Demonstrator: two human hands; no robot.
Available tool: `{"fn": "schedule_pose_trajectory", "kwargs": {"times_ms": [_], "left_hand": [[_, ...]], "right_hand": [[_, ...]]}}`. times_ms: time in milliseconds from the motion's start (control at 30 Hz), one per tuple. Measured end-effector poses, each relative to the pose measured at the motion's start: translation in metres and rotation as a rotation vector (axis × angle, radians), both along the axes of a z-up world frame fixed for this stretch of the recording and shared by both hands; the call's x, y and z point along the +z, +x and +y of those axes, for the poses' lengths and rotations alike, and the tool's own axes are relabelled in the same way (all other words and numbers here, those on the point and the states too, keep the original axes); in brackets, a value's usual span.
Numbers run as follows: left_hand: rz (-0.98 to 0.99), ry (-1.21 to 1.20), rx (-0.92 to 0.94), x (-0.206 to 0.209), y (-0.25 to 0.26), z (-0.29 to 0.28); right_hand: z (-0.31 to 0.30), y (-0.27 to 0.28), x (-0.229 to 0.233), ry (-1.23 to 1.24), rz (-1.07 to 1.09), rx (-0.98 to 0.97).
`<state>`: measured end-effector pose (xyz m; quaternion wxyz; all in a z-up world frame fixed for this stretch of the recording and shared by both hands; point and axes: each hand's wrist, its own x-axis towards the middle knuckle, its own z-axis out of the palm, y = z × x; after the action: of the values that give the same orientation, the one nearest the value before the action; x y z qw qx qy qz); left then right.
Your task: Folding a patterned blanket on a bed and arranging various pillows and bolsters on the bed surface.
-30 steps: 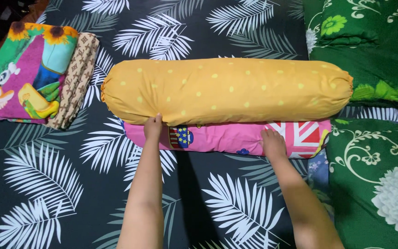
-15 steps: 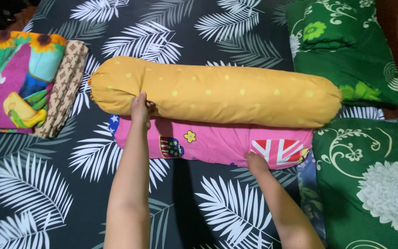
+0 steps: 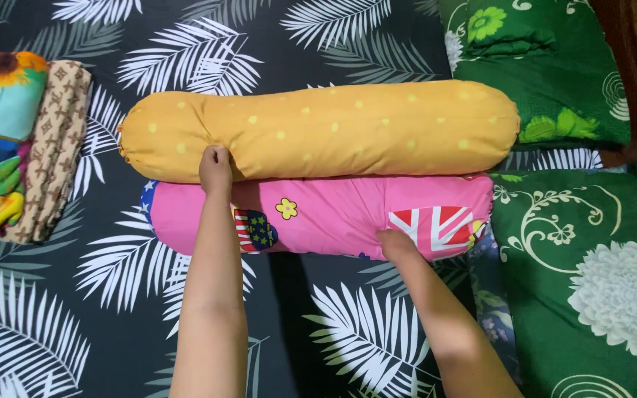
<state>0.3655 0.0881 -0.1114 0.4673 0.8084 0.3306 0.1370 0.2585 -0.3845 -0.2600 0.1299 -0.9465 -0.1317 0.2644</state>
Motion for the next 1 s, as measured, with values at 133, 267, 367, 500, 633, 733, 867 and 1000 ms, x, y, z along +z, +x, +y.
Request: {"fn": "schedule_pose_trajectory", "kwargs": {"times_ms": [133, 267, 367, 500, 633, 733, 867, 1000], "left_hand": [[0.098, 0.115, -0.188, -0.007, 0.014, -0.008], [0.495, 0.301, -0.374, -0.012, -0.003, -0.023], [0.420, 0.785, -0.179, -0.091, -0.016, -0.064], [0.137, 0.791, -0.184, -0.079, -0.074, -0.111], [0.013, 1.018, -0.040, -0.123, -0.077, -0.107], [0.016, 1.039, -0.001, -0.142, -0.070, -0.105], [0.028, 1.054, 0.035, -0.171, -0.052, -0.104], [0.067, 1.036, 0.037, -0.206, -0.040, -0.096]], "right_hand": [[0.006, 0.005, 0.006, -0.025, 0.066, -0.030], [0.008, 0.010, -0.007, 0.026, 0.094, -0.070], [0.000, 0.011, -0.039, -0.044, 0.101, -0.020], [0.005, 0.004, -0.009, -0.073, 0.151, 0.009], [-0.007, 0.017, -0.028, -0.038, 0.178, 0.084], [0.000, 0.042, 0.057, 0.084, 0.288, 0.144], [0.018, 0.118, 0.106, 1.073, 0.353, -0.348], [0.070, 0.199, 0.120, 0.192, -0.465, -0.013]]}}
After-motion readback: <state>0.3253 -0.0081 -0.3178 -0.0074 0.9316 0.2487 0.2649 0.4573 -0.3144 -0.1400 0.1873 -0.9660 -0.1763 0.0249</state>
